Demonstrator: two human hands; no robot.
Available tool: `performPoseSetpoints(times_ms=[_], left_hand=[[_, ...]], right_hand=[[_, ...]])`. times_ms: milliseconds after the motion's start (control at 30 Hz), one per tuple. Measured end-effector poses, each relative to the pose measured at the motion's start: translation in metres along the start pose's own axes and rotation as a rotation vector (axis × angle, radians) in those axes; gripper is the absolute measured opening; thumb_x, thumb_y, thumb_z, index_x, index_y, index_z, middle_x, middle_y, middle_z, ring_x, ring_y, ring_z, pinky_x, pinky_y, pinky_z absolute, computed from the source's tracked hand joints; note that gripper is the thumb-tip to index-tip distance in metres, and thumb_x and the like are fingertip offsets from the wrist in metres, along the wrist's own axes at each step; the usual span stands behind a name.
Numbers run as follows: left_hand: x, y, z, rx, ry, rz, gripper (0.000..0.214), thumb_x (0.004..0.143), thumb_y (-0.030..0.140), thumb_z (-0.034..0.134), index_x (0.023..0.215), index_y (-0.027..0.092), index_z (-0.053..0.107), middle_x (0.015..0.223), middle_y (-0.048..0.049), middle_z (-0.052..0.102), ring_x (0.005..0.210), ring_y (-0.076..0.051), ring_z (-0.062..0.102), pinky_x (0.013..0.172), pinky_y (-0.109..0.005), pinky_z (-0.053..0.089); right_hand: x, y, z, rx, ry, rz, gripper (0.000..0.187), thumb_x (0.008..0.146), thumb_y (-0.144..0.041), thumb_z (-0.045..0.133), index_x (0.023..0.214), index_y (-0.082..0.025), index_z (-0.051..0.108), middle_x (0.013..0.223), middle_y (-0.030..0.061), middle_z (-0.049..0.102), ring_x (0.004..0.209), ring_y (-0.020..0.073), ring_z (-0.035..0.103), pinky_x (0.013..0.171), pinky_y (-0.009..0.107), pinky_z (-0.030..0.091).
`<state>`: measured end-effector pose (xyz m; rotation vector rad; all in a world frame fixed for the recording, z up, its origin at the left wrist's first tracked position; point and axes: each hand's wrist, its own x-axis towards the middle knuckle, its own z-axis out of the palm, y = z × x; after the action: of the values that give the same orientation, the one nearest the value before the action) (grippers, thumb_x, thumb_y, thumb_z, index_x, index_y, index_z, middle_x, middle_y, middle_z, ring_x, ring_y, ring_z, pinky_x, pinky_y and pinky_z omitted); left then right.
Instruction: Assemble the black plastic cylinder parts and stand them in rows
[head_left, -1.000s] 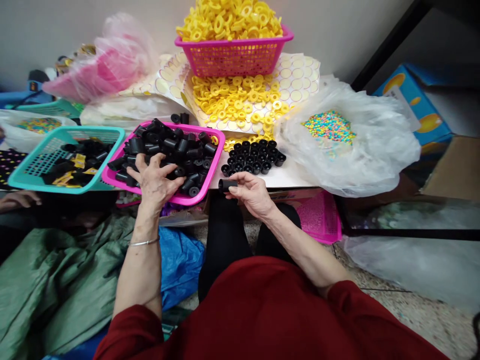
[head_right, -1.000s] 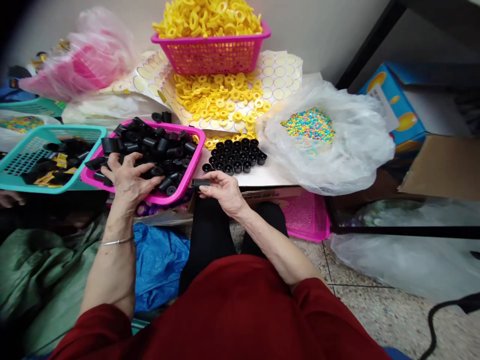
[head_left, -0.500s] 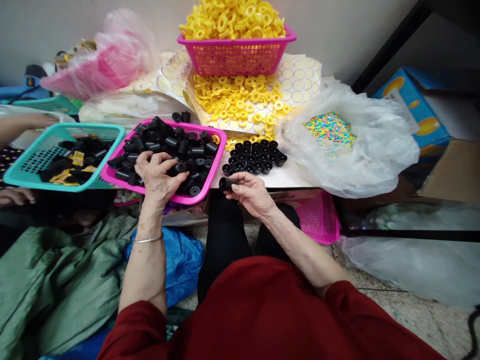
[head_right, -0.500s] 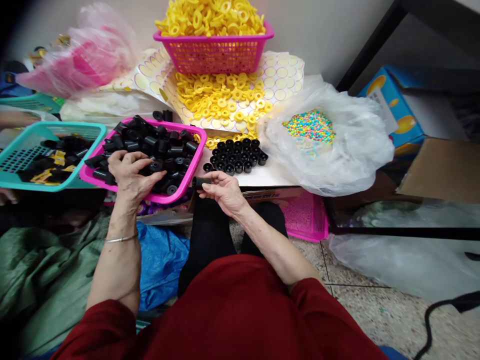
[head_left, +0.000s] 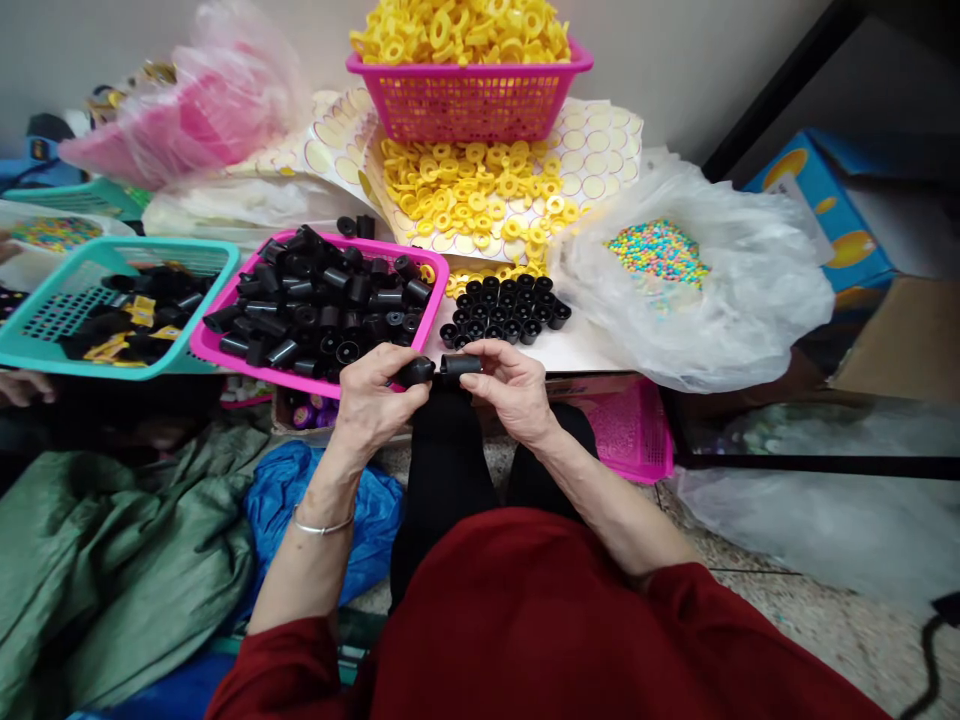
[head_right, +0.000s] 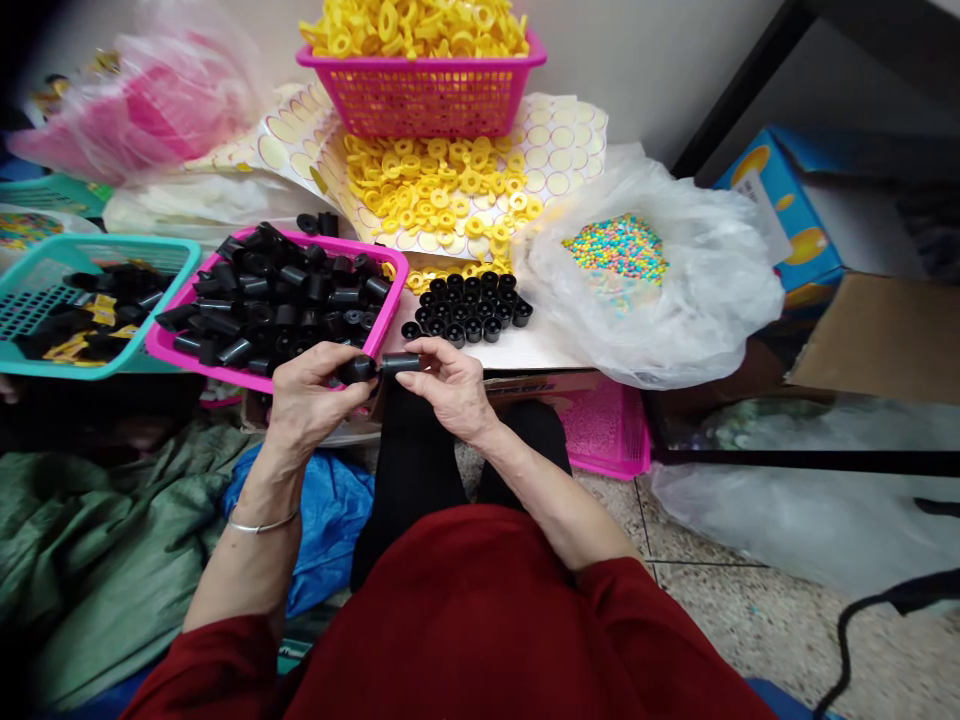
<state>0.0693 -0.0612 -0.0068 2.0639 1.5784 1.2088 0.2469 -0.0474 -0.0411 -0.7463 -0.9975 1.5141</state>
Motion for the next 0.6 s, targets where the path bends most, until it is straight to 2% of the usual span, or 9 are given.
performPoseSetpoints(times_ms=[167, 333, 600], left_hand=[[0.003, 0.004, 0.002, 0.014, -0.061, 0.049, 0.019, 0.067, 0.012, 0.061, 0.082, 0.017, 0.073, 0.073, 0.0002, 0.065, 0.065, -0.01, 0.057, 0.061, -0.021, 0.045], [0.004, 0.004, 0.003, 0.008, -0.079, 0.074, 0.017, 0.069, 0.013, 0.062, 0.081, 0.018, 0.073, 0.07, 0.0006, 0.063, 0.064, -0.011, 0.057, 0.06, -0.021, 0.044], [0.004, 0.004, 0.007, 0.053, -0.138, 0.03, 0.011, 0.071, 0.017, 0.061, 0.072, 0.019, 0.072, 0.068, -0.0004, 0.06, 0.063, -0.012, 0.055, 0.058, -0.023, 0.043]], right_hand=[[-0.004, -0.002, -0.004, -0.112, -0.041, -0.05, 0.035, 0.066, -0.037, 0.083, 0.094, -0.022, 0.067, 0.091, -0.0002, 0.064, 0.078, 0.0126, 0.06, 0.074, 0.027, 0.053], [-0.005, -0.002, -0.008, -0.141, 0.001, -0.032, 0.034, 0.069, -0.038, 0.08, 0.096, -0.022, 0.067, 0.09, 0.0002, 0.067, 0.082, 0.0149, 0.062, 0.082, 0.031, 0.053], [-0.003, -0.007, -0.012, -0.138, 0.022, -0.018, 0.027, 0.068, -0.031, 0.08, 0.091, -0.024, 0.069, 0.09, -0.0002, 0.066, 0.084, 0.0165, 0.063, 0.083, 0.032, 0.053]])
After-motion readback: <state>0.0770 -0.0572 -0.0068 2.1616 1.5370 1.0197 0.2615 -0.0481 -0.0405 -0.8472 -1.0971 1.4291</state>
